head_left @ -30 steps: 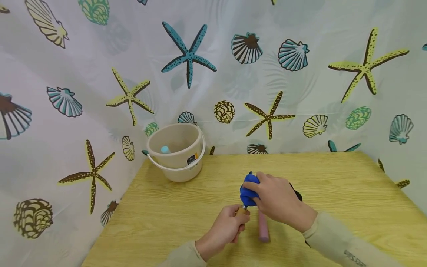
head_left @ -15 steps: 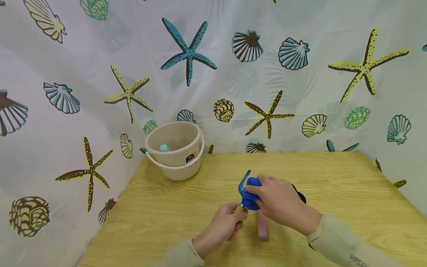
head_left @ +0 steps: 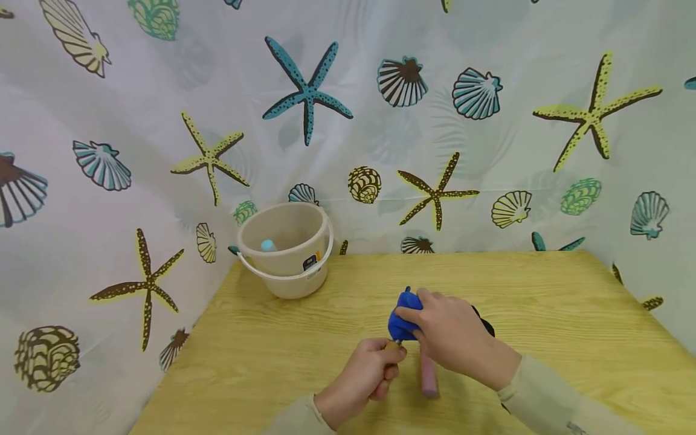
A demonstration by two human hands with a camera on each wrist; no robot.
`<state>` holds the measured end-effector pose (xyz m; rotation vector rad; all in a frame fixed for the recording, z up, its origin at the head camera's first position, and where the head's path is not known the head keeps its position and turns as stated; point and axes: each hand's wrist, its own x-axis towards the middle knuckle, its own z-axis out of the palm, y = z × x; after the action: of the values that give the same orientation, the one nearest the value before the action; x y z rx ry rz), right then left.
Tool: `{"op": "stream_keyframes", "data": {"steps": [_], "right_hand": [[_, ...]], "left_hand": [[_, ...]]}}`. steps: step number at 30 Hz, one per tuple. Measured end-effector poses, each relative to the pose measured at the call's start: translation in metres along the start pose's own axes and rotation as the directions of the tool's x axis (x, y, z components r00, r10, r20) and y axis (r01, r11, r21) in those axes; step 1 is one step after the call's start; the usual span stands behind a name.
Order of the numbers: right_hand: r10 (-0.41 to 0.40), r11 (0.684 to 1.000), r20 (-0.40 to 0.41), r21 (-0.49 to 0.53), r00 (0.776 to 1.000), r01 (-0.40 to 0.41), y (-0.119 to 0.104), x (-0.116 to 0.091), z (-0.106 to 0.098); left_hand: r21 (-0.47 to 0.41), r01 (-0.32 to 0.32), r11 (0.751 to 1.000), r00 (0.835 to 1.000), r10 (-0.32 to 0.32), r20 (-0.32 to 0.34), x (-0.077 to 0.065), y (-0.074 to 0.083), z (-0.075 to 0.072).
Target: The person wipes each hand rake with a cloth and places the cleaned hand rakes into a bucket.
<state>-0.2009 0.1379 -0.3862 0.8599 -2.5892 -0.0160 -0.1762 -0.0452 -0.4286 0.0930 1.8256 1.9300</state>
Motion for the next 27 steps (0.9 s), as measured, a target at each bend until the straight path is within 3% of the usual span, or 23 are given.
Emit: {"op": "stream_keyframes", "data": {"steps": [6, 10, 13, 18, 27], "right_hand": [[0.047, 0.993, 0.113, 0.1, 0.992, -0.058, 0.006, -0.01, -0.003], [0.026, 0.988, 0.16, 0.148, 0.987, -0.05, 0.007, -0.015, 0.002], [0.0, 0.994, 0.122, 0.106, 0.992, -0.013, 0.006, -0.017, 0.005], [-0.04, 0.999, -0.018, 0.027, 0.999, 0.041, 0.007, -0.017, 0.006], [-0.008, 0.994, 0.05, 0.111, 0.999, 0.003, 0.003, -0.021, -0.001]], "left_hand": [[0.017, -0.008, 1.0, 0.999, 0.008, -0.039, 0.003, 0.002, -0.005], [0.021, -0.005, 1.0, 0.999, 0.006, -0.038, 0.003, 0.0, -0.005], [0.004, -0.009, 1.0, 0.999, 0.009, -0.032, 0.002, -0.001, -0.003], [-0.01, -0.002, 1.0, 1.0, 0.002, -0.028, 0.002, -0.003, -0.001], [0.014, -0.02, 1.0, 0.997, 0.021, -0.076, 0.005, -0.005, -0.004]]}}
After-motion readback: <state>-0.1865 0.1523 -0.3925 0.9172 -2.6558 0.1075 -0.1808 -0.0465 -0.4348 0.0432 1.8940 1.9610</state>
